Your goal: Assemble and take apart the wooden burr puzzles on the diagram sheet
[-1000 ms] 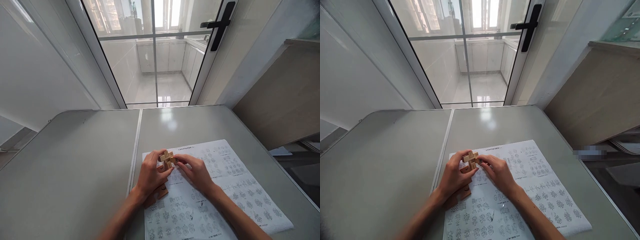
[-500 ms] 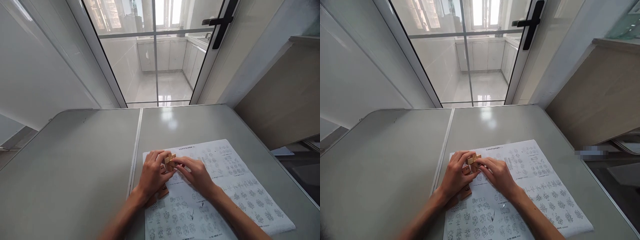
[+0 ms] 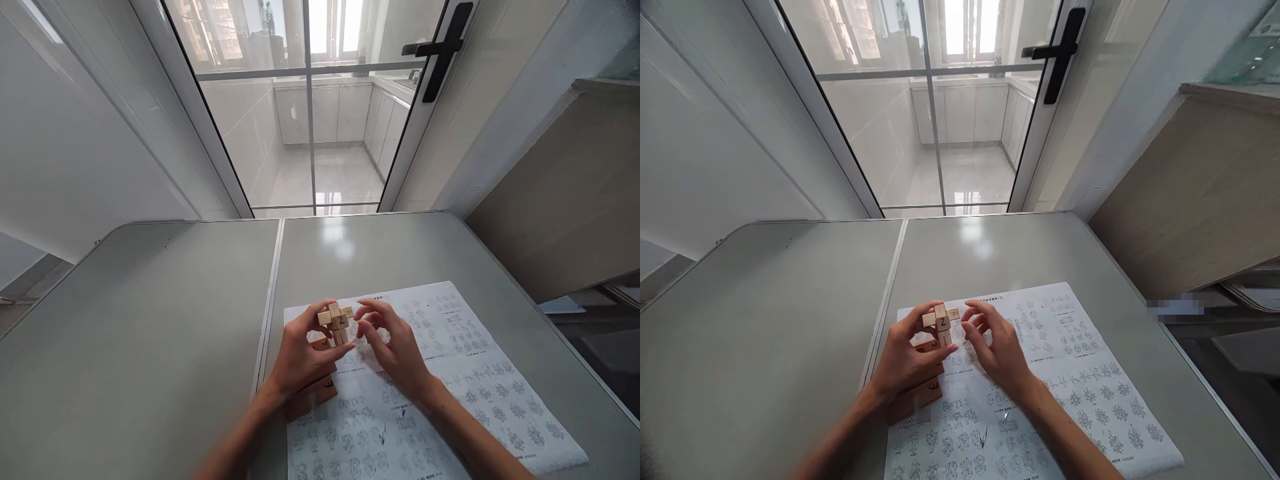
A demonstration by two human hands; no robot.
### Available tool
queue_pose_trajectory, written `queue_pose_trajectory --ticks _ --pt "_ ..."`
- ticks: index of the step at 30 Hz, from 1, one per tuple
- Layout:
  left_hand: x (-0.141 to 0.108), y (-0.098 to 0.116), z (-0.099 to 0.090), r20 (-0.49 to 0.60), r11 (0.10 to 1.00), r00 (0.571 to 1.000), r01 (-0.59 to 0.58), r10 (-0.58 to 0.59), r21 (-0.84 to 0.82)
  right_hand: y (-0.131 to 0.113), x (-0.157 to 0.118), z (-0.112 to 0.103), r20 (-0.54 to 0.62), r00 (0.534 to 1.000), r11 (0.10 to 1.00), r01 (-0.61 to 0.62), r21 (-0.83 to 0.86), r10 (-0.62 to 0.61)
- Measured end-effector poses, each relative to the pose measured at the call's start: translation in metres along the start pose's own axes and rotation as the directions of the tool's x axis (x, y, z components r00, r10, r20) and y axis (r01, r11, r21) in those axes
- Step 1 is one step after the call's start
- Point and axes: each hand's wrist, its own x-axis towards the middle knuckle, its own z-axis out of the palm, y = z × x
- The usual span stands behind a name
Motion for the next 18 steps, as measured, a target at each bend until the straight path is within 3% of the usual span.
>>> queue_pose_trajectory --ticks 8,18 --pt "0.0013 0.008 -0.0026 0.129 0.987 0.99 -0.034 0.054 -0.155 0.0047 -0.0015 -0.002 0.186 0.983 1.0 -0.012 -0.001 0.012" --pt "0.0001 0.0099 -0.0057 0.181 0.988 0.979 -0.066 0.09 -0.138 0.0026 0.0001 -0.0081 0.324 0.946 0.999 -0.003 -0.052 0.02"
